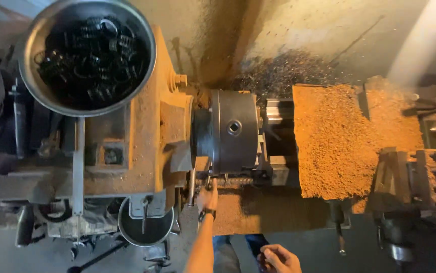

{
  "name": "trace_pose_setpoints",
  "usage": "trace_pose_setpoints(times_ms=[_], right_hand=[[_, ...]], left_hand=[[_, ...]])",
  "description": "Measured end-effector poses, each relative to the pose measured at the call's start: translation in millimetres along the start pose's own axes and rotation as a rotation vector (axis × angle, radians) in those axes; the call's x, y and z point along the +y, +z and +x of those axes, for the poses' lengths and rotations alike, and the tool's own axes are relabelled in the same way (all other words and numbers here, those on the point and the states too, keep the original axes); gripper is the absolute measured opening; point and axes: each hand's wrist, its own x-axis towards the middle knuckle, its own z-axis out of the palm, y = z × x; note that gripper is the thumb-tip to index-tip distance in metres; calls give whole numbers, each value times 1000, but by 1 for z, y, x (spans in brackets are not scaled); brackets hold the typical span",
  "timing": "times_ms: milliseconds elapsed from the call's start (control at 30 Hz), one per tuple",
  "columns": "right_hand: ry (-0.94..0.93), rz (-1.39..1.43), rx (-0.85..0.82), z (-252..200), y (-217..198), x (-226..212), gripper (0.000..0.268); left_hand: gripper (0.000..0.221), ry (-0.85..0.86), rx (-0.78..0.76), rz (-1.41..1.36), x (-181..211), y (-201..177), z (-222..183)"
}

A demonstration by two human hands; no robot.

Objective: Using a lathe to machine small metal parts in a workshop.

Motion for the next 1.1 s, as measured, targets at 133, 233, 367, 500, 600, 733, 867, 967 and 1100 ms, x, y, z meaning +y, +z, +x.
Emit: trace_pose_setpoints(times_ms=[133,233,367,500,600,733,867,967,1100], right_hand=[[-178,14,-201,-1,15,2,22],[-252,-30,-271,3,32,-23,21],[-318,-98,-277,-42,68,-108,21],[-496,-41,-403,-63,75,-170,20],[-486,64,-403,-96,82,-210,20],[-544,139,-382,-104,63,-217,21],[-516,231,-322,-74,32,-198,23],[-455,301,-253,-66,19,-199,22],[-414,321,-233,-47,27,-200,20]], left_hand=[[44,260,119,-419,-39,-57,-114],[27,326,203,-689,5,-135,-196],[23,243,314,-249,100,-233,-268],[37,277,-315,-1214,249,-313,-274],[34,387,-451,-1101,357,-355,-255],[19,1119,81,0,430,-365,-197],[28,1171,55,115,467,-357,-166],[35,971,14,302,476,-340,-174],[39,965,131,405,488,-327,-203]])
